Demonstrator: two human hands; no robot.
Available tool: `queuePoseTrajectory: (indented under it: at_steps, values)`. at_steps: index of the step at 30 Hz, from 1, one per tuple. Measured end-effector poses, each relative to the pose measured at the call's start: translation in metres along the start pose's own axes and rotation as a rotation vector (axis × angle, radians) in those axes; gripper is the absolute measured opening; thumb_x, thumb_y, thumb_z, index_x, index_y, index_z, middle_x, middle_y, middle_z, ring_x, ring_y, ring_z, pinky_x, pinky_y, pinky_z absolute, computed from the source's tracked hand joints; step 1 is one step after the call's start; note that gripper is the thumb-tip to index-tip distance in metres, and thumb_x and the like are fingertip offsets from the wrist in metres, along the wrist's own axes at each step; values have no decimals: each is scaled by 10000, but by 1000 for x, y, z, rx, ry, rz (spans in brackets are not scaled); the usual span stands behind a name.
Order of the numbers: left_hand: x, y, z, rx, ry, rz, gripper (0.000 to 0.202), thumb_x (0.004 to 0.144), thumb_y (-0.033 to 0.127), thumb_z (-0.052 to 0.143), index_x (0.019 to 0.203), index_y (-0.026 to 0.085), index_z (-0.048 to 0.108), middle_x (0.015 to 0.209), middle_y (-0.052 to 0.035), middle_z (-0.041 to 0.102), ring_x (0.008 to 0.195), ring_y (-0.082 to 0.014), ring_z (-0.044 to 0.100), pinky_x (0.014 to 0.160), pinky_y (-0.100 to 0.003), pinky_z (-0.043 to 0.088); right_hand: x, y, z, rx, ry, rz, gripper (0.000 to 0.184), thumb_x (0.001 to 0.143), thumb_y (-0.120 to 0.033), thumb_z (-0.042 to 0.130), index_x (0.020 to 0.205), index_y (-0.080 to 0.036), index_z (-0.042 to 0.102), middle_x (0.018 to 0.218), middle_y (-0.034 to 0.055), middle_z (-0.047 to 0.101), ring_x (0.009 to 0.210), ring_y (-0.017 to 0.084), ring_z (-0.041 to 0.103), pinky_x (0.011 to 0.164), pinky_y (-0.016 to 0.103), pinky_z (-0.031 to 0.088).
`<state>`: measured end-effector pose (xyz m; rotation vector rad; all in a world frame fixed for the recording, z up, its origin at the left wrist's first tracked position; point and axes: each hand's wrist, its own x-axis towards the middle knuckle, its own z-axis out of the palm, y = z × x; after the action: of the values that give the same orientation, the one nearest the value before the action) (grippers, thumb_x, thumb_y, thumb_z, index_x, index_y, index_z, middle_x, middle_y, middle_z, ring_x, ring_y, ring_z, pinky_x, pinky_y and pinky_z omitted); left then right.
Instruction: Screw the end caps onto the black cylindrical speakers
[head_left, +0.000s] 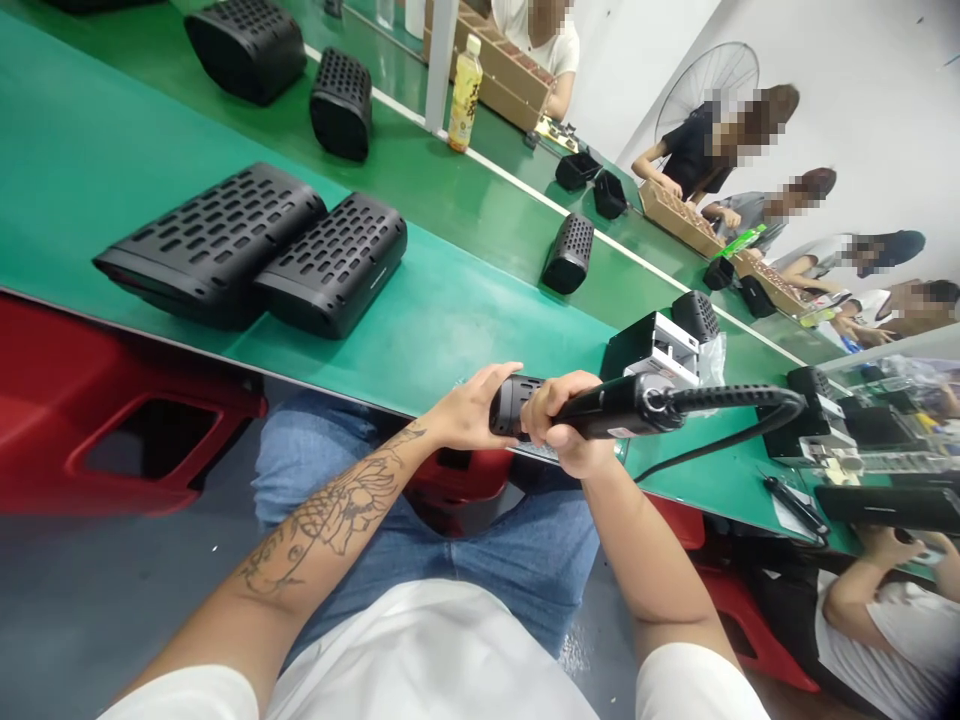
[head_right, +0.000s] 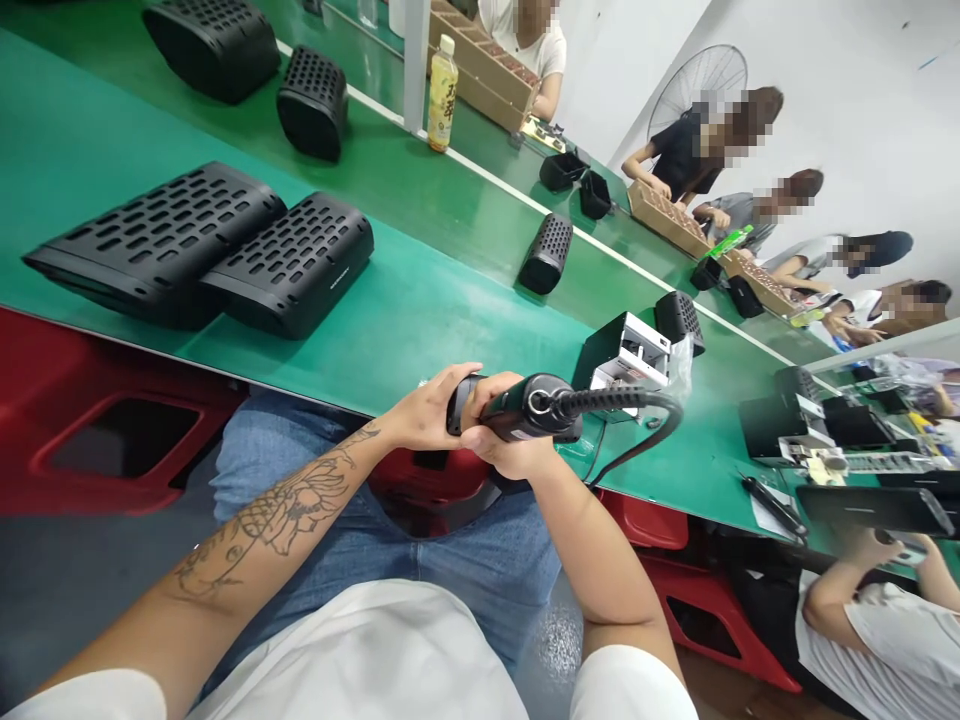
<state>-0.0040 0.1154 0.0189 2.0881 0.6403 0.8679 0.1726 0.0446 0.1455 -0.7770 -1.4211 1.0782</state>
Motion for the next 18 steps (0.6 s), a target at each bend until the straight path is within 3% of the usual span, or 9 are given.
queuePoseTrajectory:
  at_steps: [5,9,11,13,16,18]
  values:
    - [-7,1,-2,20,21,-50,1290,796,521,1049,1847,301,334,1776,-216,557,1580,-474,663,1291,-691,607,-3,0,4,-40,1,59,691,710,-764,1058,819,-289,568,609,-78,625,535,142,585,585,335,570]
    - [-36,20,21,119,179,-171,1348,839,605,1041,1881,317,235,1784,-233,515,1621,-506,633,1292,-719,613,-2,-27,-8,40,10,23,689,732,-821,1026,933,-279,651,611,-84,649,501,139,602,579,333,597]
    - [-61,37,47,206,310,-286,1412,870,616,1025,1914,320,121,1826,-263,427,1685,-555,565,1293,-784,604,-2,-47,-34,32,158,-51,683,798,-856,963,1020,-277,677,590,-105,627,449,134,577,547,331,598]
    - [-92,55,81,279,397,-323,1439,914,554,994,1939,342,8,1862,-286,334,1744,-595,485,1337,-874,536,-2,-65,-74,-73,386,-148,621,872,-801,940,1083,-274,690,594,-112,630,443,133,588,541,320,599]
    - [-131,72,133,297,375,-216,1509,875,464,971,1934,485,-104,1934,-232,274,1705,-634,526,1317,-952,532,-1,-77,-145,-346,744,-242,555,882,-705,977,1053,-259,696,621,-107,650,481,131,639,536,288,572]
    - [-141,75,157,255,285,-117,1468,864,457,913,1906,606,-111,1931,-160,388,1598,-630,645,1186,-949,642,0,-71,-185,-464,874,-266,611,838,-765,976,985,-248,685,611,-100,644,476,133,640,518,290,554]
